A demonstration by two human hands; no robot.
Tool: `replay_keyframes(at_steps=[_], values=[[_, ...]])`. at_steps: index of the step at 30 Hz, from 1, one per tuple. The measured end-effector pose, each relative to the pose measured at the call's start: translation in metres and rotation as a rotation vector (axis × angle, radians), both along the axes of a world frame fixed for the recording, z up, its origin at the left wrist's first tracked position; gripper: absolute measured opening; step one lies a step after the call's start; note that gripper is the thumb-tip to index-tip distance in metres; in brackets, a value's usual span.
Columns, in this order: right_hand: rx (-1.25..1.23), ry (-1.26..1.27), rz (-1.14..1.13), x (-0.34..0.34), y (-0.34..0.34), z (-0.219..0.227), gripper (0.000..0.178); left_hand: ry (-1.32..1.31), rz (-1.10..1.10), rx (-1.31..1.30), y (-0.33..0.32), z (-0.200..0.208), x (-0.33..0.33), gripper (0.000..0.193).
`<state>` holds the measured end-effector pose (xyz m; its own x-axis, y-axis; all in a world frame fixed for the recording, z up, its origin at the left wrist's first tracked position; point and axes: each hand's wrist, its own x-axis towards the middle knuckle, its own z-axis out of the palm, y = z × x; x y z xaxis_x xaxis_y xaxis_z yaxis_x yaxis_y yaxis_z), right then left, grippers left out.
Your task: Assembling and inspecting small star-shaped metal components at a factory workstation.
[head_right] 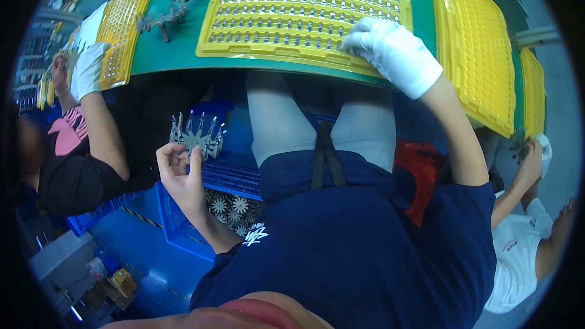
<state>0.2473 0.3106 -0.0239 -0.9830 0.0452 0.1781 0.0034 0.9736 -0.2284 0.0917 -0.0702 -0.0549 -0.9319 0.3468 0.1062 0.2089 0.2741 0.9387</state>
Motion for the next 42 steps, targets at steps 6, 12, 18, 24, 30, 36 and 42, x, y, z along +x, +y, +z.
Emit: replay_keyframes(at_steps=[6, 12, 18, 24, 30, 36, 42], values=[[0.046, 0.007, -0.028, -0.005, -0.002, -0.004, 0.015, 0.331, 0.131, -0.340, -0.008, 0.010, -0.011, 0.015], [0.159, 0.060, 0.078, -0.002, 0.005, -0.012, 0.031, 0.265, 0.262, -0.269, -0.013, 0.019, -0.005, 0.012], [0.121, 0.104, 0.118, -0.009, 0.008, -0.005, 0.034, 0.365, 0.238, -0.226, -0.015, 0.052, -0.013, 0.012], [-0.005, 0.232, -0.048, -0.004, -0.003, 0.008, 0.028, 0.421, 0.220, -0.249, -0.016, 0.062, -0.017, 0.013], [-0.516, 0.281, 0.039, -0.044, -0.108, 0.028, 0.013, 0.382, 0.114, -0.263, -0.006, 0.065, -0.009, 0.012], [-0.626, 0.278, 0.247, -0.102, -0.172, 0.038, 0.013, 0.380, -0.029, -0.238, 0.003, 0.067, -0.003, 0.014], [-0.698, 0.207, 0.291, -0.120, -0.184, 0.029, 0.013, 0.419, -0.060, -0.232, 0.004, 0.071, -0.001, 0.013]])
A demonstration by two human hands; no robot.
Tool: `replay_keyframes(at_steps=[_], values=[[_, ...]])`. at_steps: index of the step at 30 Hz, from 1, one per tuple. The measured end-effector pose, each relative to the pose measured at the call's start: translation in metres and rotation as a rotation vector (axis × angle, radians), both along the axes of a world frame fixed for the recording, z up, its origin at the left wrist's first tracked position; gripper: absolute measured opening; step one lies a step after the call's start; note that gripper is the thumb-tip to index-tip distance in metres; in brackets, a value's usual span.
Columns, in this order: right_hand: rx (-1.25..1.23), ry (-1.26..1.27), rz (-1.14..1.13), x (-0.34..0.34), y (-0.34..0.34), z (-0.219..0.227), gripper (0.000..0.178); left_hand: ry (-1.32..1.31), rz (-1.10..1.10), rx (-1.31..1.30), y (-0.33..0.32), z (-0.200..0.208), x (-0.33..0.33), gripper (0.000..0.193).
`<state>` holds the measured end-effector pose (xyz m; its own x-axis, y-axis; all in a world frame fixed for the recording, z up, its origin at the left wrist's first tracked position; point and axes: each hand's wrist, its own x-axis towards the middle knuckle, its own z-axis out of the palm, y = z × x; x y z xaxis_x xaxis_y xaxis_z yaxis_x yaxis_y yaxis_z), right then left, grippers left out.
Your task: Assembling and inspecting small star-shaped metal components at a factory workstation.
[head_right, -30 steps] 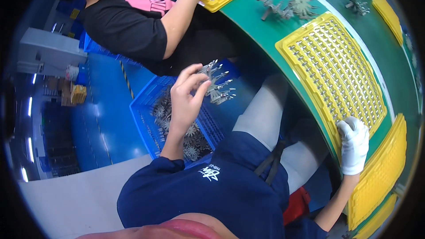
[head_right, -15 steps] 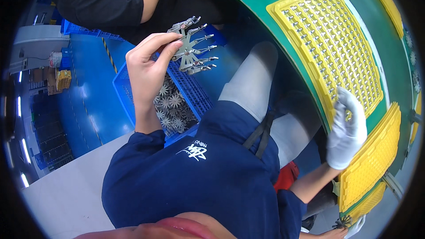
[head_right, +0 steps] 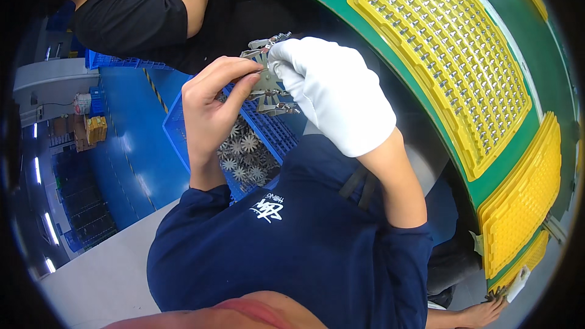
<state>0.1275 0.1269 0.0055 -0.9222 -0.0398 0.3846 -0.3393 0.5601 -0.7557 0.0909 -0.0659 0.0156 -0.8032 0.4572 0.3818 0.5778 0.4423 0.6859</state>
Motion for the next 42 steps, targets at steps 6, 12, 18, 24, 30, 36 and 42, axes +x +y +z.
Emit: replay_keyframes(at_steps=[6, 12, 18, 24, 30, 36, 42], values=[[0.029, 0.052, 0.068, -0.003, -0.002, 0.011, 0.013, 0.025, -0.005, -0.011, 0.000, 0.006, 0.000, 0.012], [0.053, 0.045, 0.040, -0.003, 0.007, 0.024, 0.016, 0.057, -0.007, 0.042, 0.004, 0.019, -0.002, 0.014], [0.070, 0.075, 0.065, -0.008, 0.012, 0.041, 0.016, 0.100, -0.024, 0.077, 0.013, 0.032, -0.006, 0.014], [0.271, 0.103, 0.061, -0.008, 0.023, 0.053, 0.016, 0.154, -0.046, 0.077, 0.030, 0.039, -0.010, 0.012], [0.339, 0.099, 0.089, -0.014, 0.040, 0.062, 0.022, 0.168, -0.083, 0.091, 0.047, 0.043, -0.018, 0.009], [-0.116, 0.054, -0.364, 0.009, 0.064, 0.061, 0.016, 0.201, -0.163, 0.165, 0.075, 0.033, -0.046, 0.009], [-0.443, -0.049, -0.590, 0.052, 0.092, 0.040, 0.019, 0.235, -0.326, 0.215, 0.134, 0.045, -0.085, 0.011]])
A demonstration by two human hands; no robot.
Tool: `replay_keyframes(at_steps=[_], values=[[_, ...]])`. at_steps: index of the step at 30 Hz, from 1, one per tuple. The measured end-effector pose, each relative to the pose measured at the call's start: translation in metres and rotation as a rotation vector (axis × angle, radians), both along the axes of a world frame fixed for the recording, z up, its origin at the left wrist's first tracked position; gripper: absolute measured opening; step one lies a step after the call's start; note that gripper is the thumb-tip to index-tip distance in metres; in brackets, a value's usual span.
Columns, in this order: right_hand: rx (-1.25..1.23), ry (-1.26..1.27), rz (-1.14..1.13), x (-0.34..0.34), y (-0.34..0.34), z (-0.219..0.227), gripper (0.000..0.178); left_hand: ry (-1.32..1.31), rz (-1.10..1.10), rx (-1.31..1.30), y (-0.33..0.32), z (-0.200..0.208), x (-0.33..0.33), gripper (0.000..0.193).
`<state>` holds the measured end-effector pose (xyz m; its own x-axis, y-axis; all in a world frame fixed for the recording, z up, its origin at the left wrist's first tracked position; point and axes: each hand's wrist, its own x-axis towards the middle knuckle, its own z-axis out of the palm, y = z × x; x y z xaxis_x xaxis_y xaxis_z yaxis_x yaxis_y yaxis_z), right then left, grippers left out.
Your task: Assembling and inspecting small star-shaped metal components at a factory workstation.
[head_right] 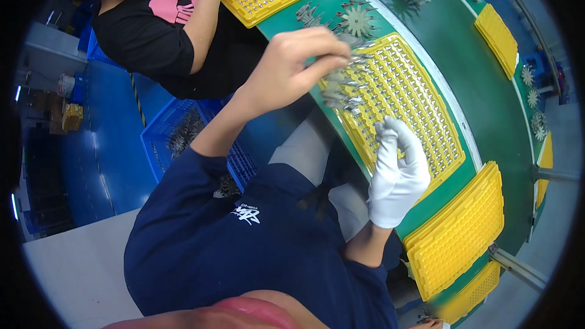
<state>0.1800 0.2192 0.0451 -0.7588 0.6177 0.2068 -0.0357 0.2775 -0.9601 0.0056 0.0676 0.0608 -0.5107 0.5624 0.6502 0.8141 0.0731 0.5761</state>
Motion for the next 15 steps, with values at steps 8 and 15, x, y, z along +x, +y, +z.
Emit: replay_keyframes(at_steps=[8, 15], values=[[0.052, 0.053, 0.027, 0.015, -0.004, -0.016, 0.010, -0.106, -0.184, 0.083, 0.176, -0.004, -0.088, 0.019], [0.352, 0.032, 0.188, 0.020, -0.001, -0.017, 0.012, -0.190, -0.228, 0.039, 0.312, -0.058, -0.140, 0.019]])
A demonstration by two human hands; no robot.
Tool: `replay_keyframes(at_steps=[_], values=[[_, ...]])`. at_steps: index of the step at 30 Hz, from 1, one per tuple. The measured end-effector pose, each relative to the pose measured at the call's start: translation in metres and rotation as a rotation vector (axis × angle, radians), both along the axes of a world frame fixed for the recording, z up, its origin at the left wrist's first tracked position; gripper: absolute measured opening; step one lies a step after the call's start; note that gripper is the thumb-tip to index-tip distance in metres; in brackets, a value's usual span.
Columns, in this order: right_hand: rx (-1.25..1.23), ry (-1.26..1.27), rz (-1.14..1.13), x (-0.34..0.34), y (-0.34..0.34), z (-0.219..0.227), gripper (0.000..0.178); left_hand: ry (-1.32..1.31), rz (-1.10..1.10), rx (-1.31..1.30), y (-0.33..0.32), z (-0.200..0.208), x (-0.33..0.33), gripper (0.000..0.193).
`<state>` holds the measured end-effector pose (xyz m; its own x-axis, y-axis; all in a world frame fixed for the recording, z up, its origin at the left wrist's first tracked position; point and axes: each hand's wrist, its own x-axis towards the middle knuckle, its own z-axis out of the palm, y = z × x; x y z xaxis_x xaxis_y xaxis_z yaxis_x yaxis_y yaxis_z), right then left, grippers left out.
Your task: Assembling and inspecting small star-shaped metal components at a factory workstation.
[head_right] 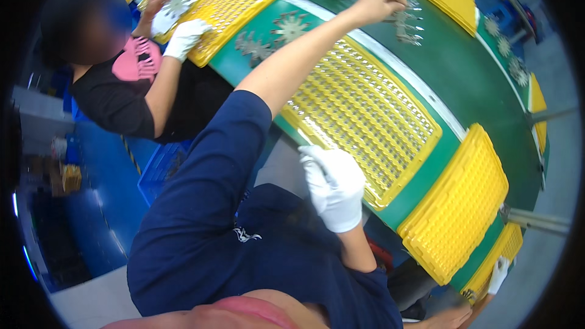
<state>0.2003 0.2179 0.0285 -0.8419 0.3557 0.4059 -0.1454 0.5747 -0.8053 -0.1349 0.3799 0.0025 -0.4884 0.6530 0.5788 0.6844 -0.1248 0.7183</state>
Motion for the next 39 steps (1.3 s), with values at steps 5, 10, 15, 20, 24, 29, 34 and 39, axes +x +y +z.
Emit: replay_keyframes(at_steps=[5, 10, 15, 20, 24, 29, 34, 39], values=[[-0.052, 0.021, 0.028, 0.004, 0.012, -0.018, 0.013, -0.238, -0.115, -0.083, 0.057, -0.033, -0.016, 0.019], [-0.050, -0.066, -0.011, 0.004, 0.014, -0.021, 0.013, -0.396, -0.155, -0.053, 0.101, -0.074, -0.035, 0.017], [-0.033, -0.125, -0.012, 0.013, 0.018, -0.033, 0.012, -0.242, 0.082, -0.138, 0.128, -0.082, -0.036, 0.015], [-0.043, -0.185, -0.007, 0.015, 0.022, -0.039, 0.010, -0.317, 0.160, -0.117, 0.117, -0.075, -0.032, 0.018], [-0.051, -0.145, -0.020, 0.009, 0.026, -0.042, 0.010, -0.070, 0.319, -0.152, 0.096, -0.053, -0.021, 0.022], [-0.124, -0.113, -0.062, 0.013, 0.033, -0.048, 0.011, 0.290, 0.276, 0.269, 0.058, -0.003, 0.019, 0.016], [-0.142, -0.123, -0.050, 0.016, 0.032, -0.050, 0.012, 0.595, 0.157, 0.439, -0.147, 0.034, 0.112, 0.016], [-0.154, -0.117, -0.049, 0.009, 0.026, -0.044, 0.011, 0.595, 0.520, -0.055, -0.365, -0.042, 0.188, 0.039]])
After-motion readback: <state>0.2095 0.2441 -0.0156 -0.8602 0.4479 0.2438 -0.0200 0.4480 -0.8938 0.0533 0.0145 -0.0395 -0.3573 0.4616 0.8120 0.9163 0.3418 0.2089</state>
